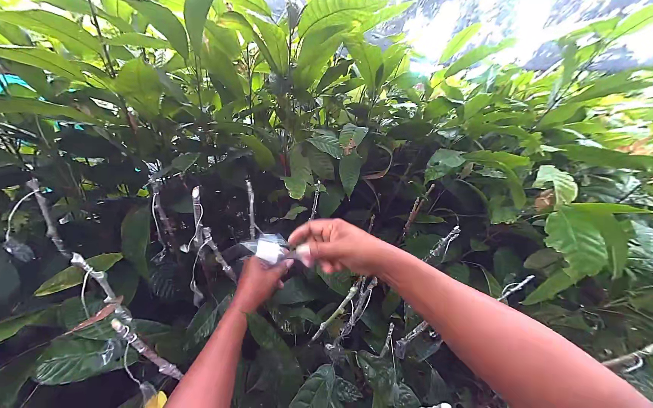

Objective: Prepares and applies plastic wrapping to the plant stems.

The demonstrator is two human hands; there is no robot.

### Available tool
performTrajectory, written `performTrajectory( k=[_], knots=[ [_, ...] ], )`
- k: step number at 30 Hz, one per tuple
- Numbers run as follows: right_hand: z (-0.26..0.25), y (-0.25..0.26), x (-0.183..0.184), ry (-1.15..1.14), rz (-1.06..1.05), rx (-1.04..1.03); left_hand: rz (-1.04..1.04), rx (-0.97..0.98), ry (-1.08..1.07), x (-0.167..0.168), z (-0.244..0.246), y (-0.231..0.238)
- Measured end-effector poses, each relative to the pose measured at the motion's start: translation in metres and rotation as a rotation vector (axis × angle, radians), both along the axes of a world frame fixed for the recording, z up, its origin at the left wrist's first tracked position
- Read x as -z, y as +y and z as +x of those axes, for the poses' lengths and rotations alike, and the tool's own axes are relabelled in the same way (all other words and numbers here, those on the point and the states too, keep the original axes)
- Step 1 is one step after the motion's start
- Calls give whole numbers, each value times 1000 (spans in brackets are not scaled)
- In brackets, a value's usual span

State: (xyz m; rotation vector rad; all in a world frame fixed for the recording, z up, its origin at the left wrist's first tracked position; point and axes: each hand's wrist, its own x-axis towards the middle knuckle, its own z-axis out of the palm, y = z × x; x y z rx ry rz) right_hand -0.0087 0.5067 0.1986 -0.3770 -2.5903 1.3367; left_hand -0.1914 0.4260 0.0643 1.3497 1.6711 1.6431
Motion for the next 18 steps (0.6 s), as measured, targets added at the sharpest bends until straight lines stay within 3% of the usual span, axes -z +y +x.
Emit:
performTrajectory(
  k=[4, 5, 8, 9, 12, 13, 15, 18],
  knots=[
    [-3, 17, -2, -294, 580, 157, 20, 70, 112, -4, 7, -4],
    [-2, 3, -4, -292, 561, 146, 45, 57, 83, -4, 5, -5],
    [-1, 2, 0, -18, 148, 159, 49, 85, 34, -2, 9, -5],
    [0, 13, 2, -29, 168, 175, 45, 101, 44, -2, 11, -5],
    [-4, 16, 11, -263, 637, 216, 108, 61, 47, -1, 7, -7],
    [-4, 8, 13, -318, 703, 218, 137, 31, 25, 1, 5, -8],
    [-5, -5, 9, -407, 647, 206, 177, -15, -31, 2, 2, -8],
    [-7, -16, -6, -359, 378, 183, 168, 5, -51, 1, 4, -8]
  ],
)
